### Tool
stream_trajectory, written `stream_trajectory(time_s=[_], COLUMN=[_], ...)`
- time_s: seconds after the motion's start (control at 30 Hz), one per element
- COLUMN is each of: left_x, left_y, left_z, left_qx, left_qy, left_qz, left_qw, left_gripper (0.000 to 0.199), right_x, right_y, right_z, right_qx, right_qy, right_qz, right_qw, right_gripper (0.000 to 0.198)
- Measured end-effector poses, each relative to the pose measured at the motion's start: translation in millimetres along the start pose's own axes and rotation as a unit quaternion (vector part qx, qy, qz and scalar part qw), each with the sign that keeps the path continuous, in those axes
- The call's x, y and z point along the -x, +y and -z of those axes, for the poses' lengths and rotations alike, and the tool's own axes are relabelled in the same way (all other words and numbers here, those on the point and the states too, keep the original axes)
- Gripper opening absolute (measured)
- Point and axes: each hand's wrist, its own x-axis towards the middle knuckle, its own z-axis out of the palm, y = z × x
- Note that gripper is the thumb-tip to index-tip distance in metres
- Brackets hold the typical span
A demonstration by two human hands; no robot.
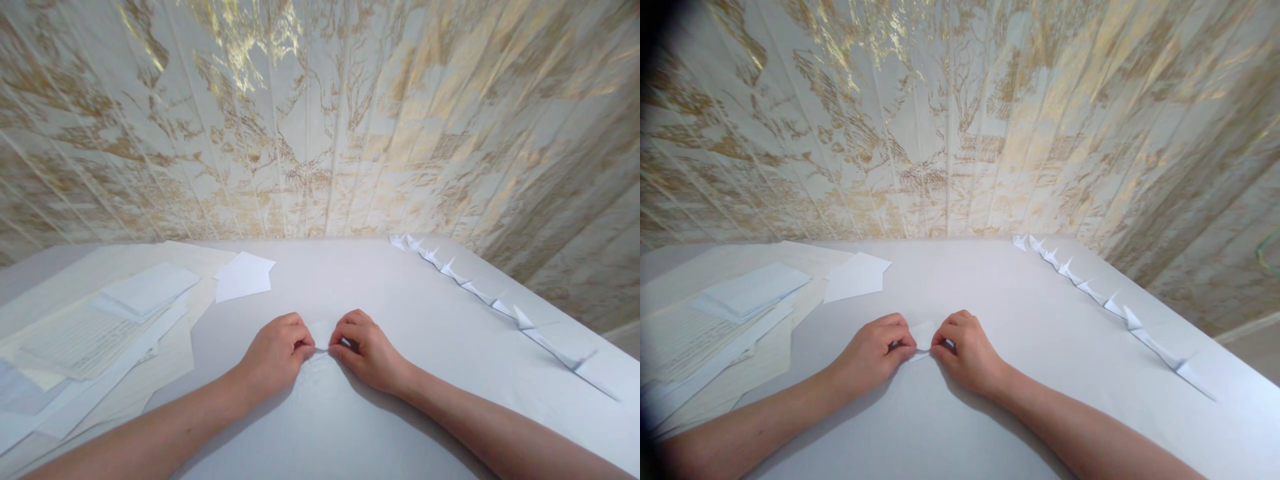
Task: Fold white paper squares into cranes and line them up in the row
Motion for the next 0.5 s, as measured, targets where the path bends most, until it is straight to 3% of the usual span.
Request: stream_trajectory(time_s=[0.5], left_x=[-10.8], left_y=[-5.1], left_z=[-0.5], left_qx=[-0.061], left_qy=[-0.014], left_qz=[0.029], left_qw=[0.998], left_gripper=[0.015], right_x=[-4.9], right_y=[-4.9], right_z=[-1.7], right_qx=[0.027], right_qy=[-0.017], right_qz=[-0.059], right_qw=[0.998], right_gripper=[0.009])
